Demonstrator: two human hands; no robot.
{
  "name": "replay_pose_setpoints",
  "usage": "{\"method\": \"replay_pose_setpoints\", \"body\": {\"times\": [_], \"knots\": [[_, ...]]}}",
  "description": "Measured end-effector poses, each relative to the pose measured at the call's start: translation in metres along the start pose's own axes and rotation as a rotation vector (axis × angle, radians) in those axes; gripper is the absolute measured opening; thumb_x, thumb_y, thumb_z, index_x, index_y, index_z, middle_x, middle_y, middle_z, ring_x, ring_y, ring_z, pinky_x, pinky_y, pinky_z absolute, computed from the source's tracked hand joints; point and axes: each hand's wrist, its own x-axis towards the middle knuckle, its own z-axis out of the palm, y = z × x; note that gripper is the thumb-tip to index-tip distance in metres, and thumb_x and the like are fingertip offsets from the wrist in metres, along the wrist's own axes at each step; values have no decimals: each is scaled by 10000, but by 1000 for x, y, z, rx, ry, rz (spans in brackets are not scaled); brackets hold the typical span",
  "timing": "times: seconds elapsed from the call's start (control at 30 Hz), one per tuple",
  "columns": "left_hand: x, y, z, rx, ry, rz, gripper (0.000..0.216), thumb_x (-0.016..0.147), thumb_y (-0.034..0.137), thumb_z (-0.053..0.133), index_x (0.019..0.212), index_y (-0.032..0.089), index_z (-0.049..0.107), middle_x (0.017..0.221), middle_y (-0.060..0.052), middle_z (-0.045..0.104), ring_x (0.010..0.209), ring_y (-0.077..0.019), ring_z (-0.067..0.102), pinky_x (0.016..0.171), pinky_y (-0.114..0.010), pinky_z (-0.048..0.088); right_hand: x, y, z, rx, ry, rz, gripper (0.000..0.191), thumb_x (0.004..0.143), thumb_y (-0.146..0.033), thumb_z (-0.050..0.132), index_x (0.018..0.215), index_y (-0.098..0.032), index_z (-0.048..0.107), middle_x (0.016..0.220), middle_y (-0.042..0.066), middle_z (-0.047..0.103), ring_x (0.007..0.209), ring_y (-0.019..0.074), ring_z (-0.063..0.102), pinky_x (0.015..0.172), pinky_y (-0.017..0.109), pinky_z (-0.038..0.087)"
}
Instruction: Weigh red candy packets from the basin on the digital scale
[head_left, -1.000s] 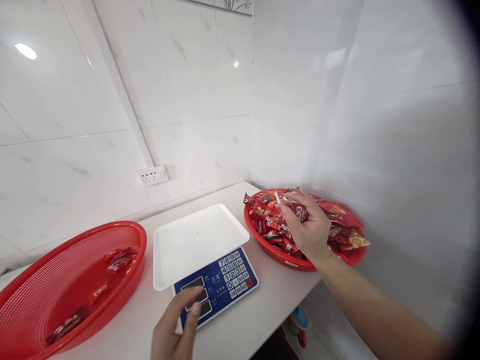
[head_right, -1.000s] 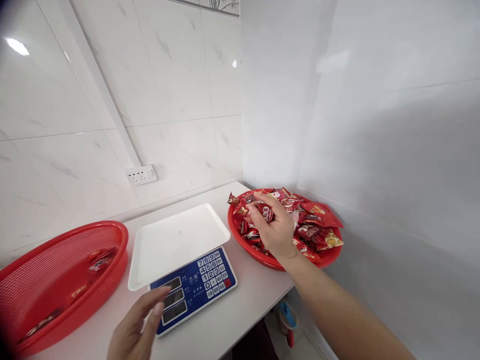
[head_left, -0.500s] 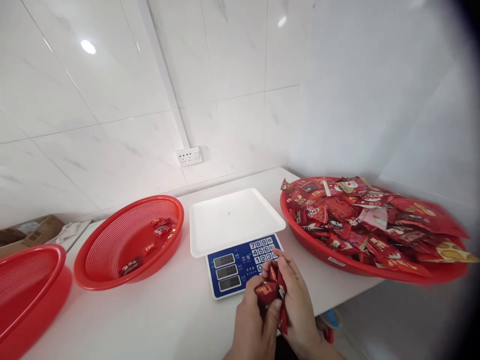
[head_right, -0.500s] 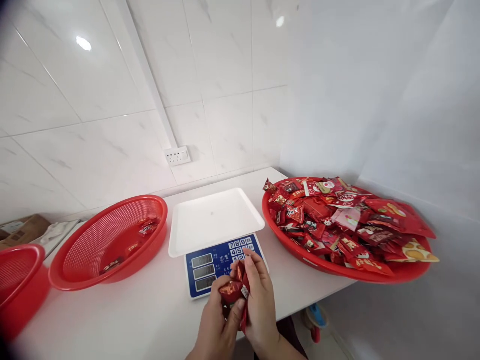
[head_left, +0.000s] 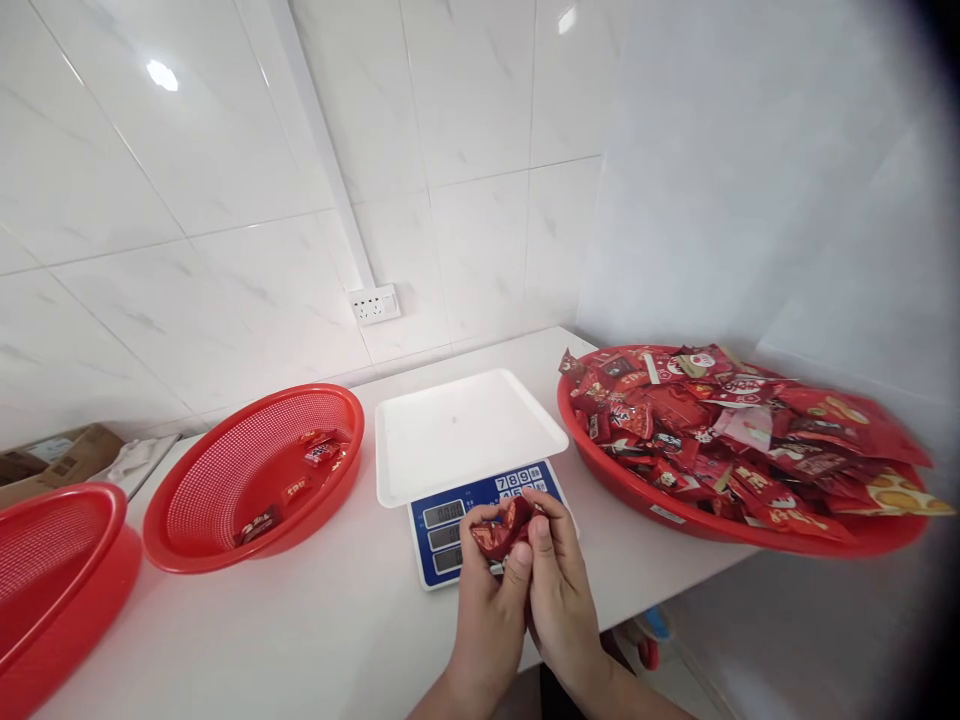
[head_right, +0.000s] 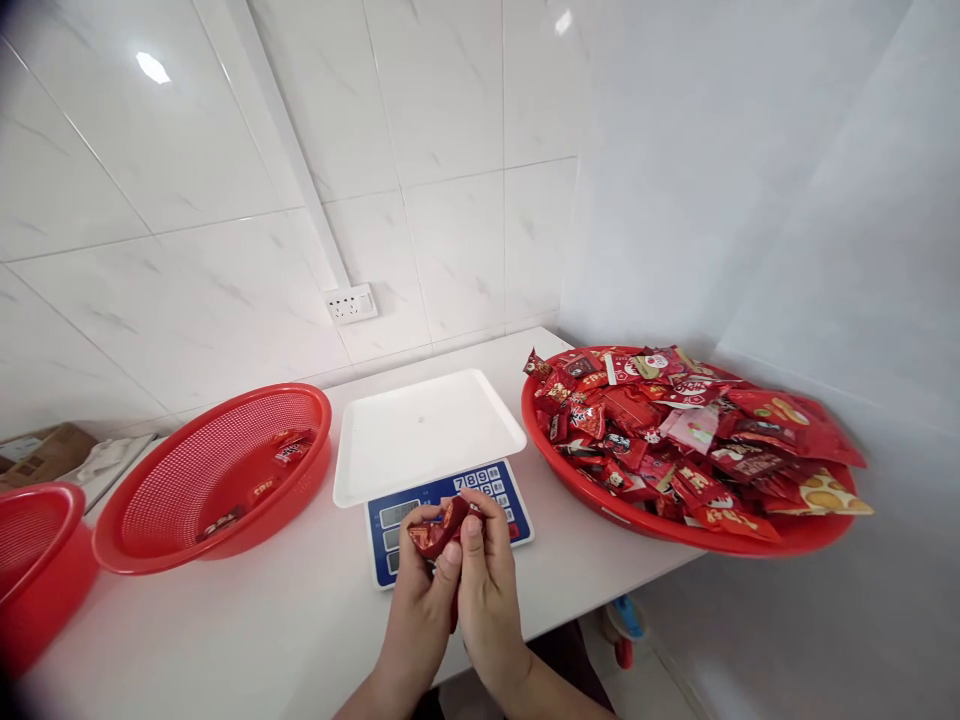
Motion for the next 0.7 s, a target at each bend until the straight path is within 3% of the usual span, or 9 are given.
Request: {"method": "replay_pose_setpoints", "body": {"times": [0.1, 0.27, 0.4, 0.5, 0.63, 0.7], "knots": [[8, 5, -4, -60, 46, -34, 312, 770, 416, 599, 987, 222, 488, 1063, -63, 594, 1009, -182, 564, 882, -304, 427, 0, -2, 7, 50, -78, 69, 436, 820, -540, 462, 1147, -261, 535, 1152, 71, 586, 1041, 205, 561, 894, 363, 472], [14, 16, -6, -361, 91, -175, 302, 785, 414, 589, 1010, 234, 498, 1042, -39, 604, 955, -154, 581, 775, -248, 459, 10, -9, 15, 50, -187, 84, 492, 795, -495, 538, 1230, -283, 450, 1262, 53, 537, 1152, 187, 501, 978, 359, 403], [18, 24, -12, -482, 116, -254, 307, 752, 410, 637, 974, 233, 522, 926, 6, 599, 680, -60, 557, 498, -126, 384, 20, -18, 18, 41, -289, 75, 396, 745, -444, 619, 1068, -231, 538, 1056, 63, 648, 933, 195, 611, 849, 361, 471], [23, 25, -20, -550, 142, -250, 314, 727, 400, 667, 939, 233, 507, 738, 58, 530, 451, -4, 386, 359, -104, 233, 26, -24, 20, -43, -312, 17, 284, 691, -396, 680, 877, -196, 603, 890, 39, 664, 793, 172, 609, 737, 301, 478], [30, 29, -33, -622, 165, -220, 295, 722, 377, 677, 873, 229, 471, 670, 61, 471, 452, -17, 380, 327, -92, 194, 41, -30, 21, -52, -318, 54, 270, 685, -414, 672, 798, -187, 581, 582, -39, 567, 481, 97, 486, 473, 222, 391], [32, 32, -39, -619, 169, -211, 276, 738, 364, 664, 855, 226, 455, 684, 47, 485, 470, -24, 402, 327, -87, 206, 55, -32, 22, -70, -306, 37, 291, 693, -420, 659, 840, -185, 572, 513, -68, 513, 414, 76, 421, 423, 205, 341]]}}
